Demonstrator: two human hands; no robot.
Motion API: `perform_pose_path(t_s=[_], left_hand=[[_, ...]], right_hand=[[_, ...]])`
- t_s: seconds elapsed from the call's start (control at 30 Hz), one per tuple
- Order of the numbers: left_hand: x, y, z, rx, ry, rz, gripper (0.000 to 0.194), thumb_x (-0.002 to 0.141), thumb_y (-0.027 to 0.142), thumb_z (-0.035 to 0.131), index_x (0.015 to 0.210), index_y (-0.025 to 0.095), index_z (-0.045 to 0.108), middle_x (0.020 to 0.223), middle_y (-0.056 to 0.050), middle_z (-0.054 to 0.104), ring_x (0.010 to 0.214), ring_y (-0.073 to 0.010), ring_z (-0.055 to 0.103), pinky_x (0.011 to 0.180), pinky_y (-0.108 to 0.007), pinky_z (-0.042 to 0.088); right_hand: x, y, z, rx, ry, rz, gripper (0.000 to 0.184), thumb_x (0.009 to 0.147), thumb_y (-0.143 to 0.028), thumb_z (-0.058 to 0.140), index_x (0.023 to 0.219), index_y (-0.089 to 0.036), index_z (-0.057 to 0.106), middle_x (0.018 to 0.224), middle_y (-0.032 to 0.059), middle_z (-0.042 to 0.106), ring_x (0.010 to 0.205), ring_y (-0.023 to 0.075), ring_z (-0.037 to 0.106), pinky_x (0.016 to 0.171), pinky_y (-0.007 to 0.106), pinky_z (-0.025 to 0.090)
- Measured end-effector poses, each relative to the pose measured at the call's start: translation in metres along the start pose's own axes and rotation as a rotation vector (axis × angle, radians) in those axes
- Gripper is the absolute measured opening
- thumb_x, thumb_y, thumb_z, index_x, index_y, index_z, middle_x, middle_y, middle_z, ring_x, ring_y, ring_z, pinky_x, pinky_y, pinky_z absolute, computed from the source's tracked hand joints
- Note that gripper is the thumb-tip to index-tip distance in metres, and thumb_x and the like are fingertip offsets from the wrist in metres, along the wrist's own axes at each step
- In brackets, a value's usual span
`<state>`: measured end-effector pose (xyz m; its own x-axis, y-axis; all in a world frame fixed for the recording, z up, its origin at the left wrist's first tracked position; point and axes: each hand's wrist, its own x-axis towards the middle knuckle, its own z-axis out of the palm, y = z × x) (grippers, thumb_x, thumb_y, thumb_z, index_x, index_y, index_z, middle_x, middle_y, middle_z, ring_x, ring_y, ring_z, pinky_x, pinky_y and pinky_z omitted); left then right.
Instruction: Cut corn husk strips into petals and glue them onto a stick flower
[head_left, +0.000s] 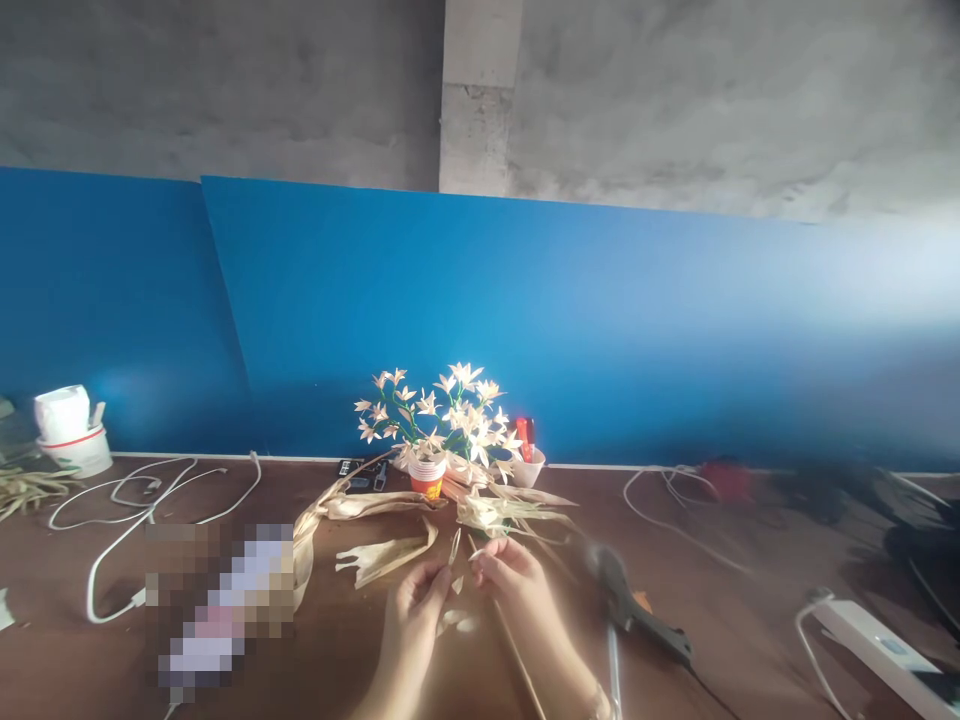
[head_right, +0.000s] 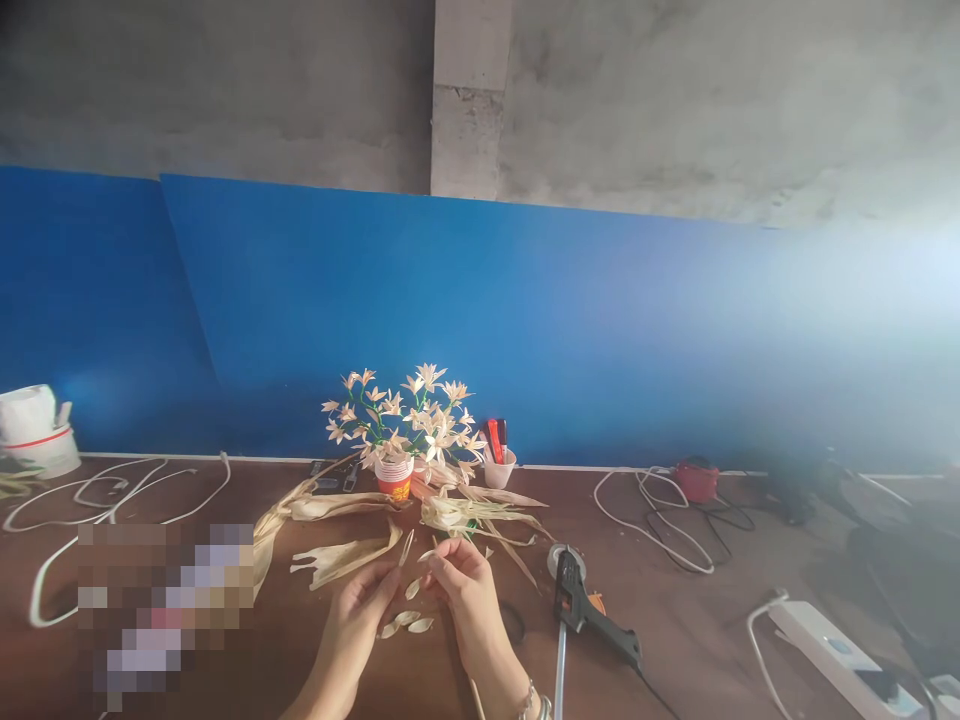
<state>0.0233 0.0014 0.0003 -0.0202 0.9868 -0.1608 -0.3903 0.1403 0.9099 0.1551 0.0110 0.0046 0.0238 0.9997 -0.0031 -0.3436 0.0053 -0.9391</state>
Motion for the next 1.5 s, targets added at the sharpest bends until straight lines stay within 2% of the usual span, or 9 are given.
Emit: perform_pose_path(t_s=[0.33,0.47,0.6,0.77,0.93,1.03,1.17,1.23,1.5], left_hand=[[-0.003,0.003,0.002,0.002,-0.014,0.013,0.043,0.051,0.051,0.082,0.063,0.013,0.066,0.045,0.006,0.048,0.040,-0.0047,0.042,0.038,-0.016,0.035],[-0.005,0.005,0.002,-0.012,-0.013,0.031,0.043,0.053,0.052,0.081,0.065,0.013,0.066,0.047,0.006,0.050,0.041,-0.0043,0.040,0.038,-0.015,0.031],[-0.009,0.008,0.003,-0.053,0.011,0.075,0.038,0.062,0.050,0.077,0.071,0.014,0.065,0.052,0.005,0.053,0.043,-0.0033,0.038,0.040,-0.014,0.029],[-0.012,0.009,0.003,-0.059,0.050,0.068,0.039,0.062,0.051,0.077,0.074,0.015,0.066,0.056,0.004,0.058,0.045,-0.0035,0.040,0.042,-0.014,0.032],[-0.011,0.008,0.003,-0.048,0.028,0.073,0.043,0.058,0.054,0.077,0.073,0.015,0.066,0.053,0.004,0.056,0.043,-0.0033,0.040,0.041,-0.014,0.031],[-0.013,0.009,0.003,-0.051,0.017,0.094,0.039,0.062,0.052,0.076,0.072,0.016,0.066,0.054,0.004,0.057,0.044,-0.0042,0.043,0.041,-0.014,0.033],[-0.016,0.010,0.001,0.047,0.069,0.124,0.035,0.065,0.048,0.075,0.082,0.018,0.069,0.070,-0.002,0.068,0.061,-0.0135,0.061,0.050,-0.018,0.047],[-0.017,0.010,0.000,0.107,0.056,0.171,0.035,0.067,0.049,0.073,0.082,0.017,0.069,0.074,-0.004,0.070,0.067,-0.0180,0.065,0.053,-0.021,0.051],[-0.017,0.013,0.001,0.125,0.056,0.220,0.041,0.064,0.055,0.072,0.077,0.016,0.068,0.063,-0.005,0.069,0.057,-0.0192,0.065,0.050,-0.024,0.053]], right_hand=[[-0.007,0.002,0.006,-0.172,-0.023,-0.143,0.032,0.072,-0.047,0.071,0.072,-0.018,0.056,0.062,-0.0014,0.060,0.057,0.0138,0.057,0.054,0.024,0.045],[-0.011,0.001,0.001,-0.447,0.063,-0.450,0.026,0.079,-0.043,0.064,0.069,-0.019,0.061,0.066,0.0005,0.060,0.062,0.0150,0.056,0.058,0.026,0.047],[-0.014,0.012,-0.007,-0.691,0.063,-0.782,0.018,0.087,-0.029,0.055,0.077,-0.024,0.068,0.073,0.0025,0.062,0.067,0.0163,0.057,0.063,0.028,0.048],[-0.014,0.028,-0.009,-0.737,0.072,-0.896,0.021,0.090,-0.020,0.048,0.086,-0.027,0.068,0.070,0.0026,0.060,0.062,0.0166,0.056,0.058,0.029,0.049],[-0.018,0.017,-0.008,-0.858,0.037,-0.971,0.019,0.087,-0.013,0.051,0.083,-0.025,0.066,0.073,0.0017,0.060,0.064,0.0149,0.055,0.058,0.027,0.046],[-0.022,0.008,-0.001,-0.821,0.058,-0.833,0.015,0.086,-0.015,0.052,0.075,-0.022,0.061,0.071,0.0007,0.059,0.063,0.0136,0.054,0.059,0.025,0.045],[-0.025,0.004,0.016,-0.458,0.126,-0.360,0.019,0.082,-0.034,0.060,0.071,-0.020,0.054,0.064,-0.0004,0.060,0.059,0.0145,0.057,0.053,0.024,0.046],[-0.024,0.005,0.022,-0.291,0.121,-0.197,0.028,0.077,-0.043,0.065,0.068,-0.019,0.053,0.061,-0.0004,0.061,0.055,0.0144,0.058,0.051,0.024,0.047],[-0.019,0.009,0.025,-0.056,0.007,0.035,0.035,0.066,-0.045,0.074,0.062,-0.017,0.052,0.055,-0.0024,0.058,0.047,0.0089,0.051,0.048,0.021,0.041]])
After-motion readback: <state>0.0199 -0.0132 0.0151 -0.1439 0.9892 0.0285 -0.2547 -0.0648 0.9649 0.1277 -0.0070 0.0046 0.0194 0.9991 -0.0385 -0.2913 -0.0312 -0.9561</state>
